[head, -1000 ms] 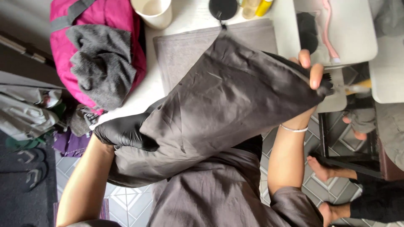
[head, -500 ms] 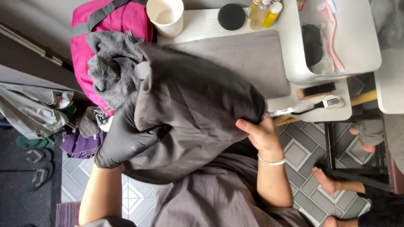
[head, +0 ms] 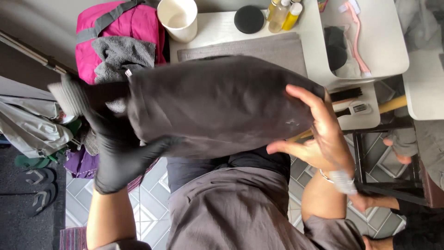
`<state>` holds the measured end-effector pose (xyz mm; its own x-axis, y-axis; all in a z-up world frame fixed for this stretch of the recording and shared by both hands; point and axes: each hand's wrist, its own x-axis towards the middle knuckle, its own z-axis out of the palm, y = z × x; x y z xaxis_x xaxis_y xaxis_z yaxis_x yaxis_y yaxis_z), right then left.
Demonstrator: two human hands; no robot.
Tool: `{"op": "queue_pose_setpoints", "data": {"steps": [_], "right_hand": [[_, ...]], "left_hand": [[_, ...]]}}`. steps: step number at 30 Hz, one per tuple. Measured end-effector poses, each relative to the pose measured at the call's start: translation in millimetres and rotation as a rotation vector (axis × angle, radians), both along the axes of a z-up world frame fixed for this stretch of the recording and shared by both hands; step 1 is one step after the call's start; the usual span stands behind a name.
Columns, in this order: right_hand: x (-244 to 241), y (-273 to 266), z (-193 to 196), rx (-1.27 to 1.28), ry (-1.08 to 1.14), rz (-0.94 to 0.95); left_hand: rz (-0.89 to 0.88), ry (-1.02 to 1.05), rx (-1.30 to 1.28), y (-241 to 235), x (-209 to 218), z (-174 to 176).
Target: Applying a cleaning or treatment agent to the surface of a bag using a small tool and spreading it evenly.
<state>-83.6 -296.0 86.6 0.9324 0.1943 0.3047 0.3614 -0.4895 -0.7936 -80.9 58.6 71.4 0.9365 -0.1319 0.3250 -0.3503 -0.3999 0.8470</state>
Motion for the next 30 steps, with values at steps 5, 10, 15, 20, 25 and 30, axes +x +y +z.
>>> {"op": "queue_pose_setpoints", "data": {"steps": [5, 10, 15, 20, 25, 30], "right_hand": [[15, 17, 13, -0.071, -0.116, 0.028], [23, -2, -14, -0.107, -0.084, 0.01], [37, 7, -7, -0.064, -0.168, 0.055], [44, 0, -12, 0.268, -0.067, 0.004], [46, 18, 3, 0.235, -0.069, 0.108], [48, 47, 6, 0.212, -0.009, 0.17]], "left_hand": [[-0.247, 0.052, -0.166, 16, 9, 11], [-0.382, -0.181, 0.78, 1, 16, 20], [-0.153, 0.049, 0.142, -16, 17, 55], [-0.127, 0.348, 0.034, -3, 28, 61], [-0.008, 0.09, 0.664, -1, 27, 72], [-0.148, -0.048, 0.617, -27, 32, 82]]}}
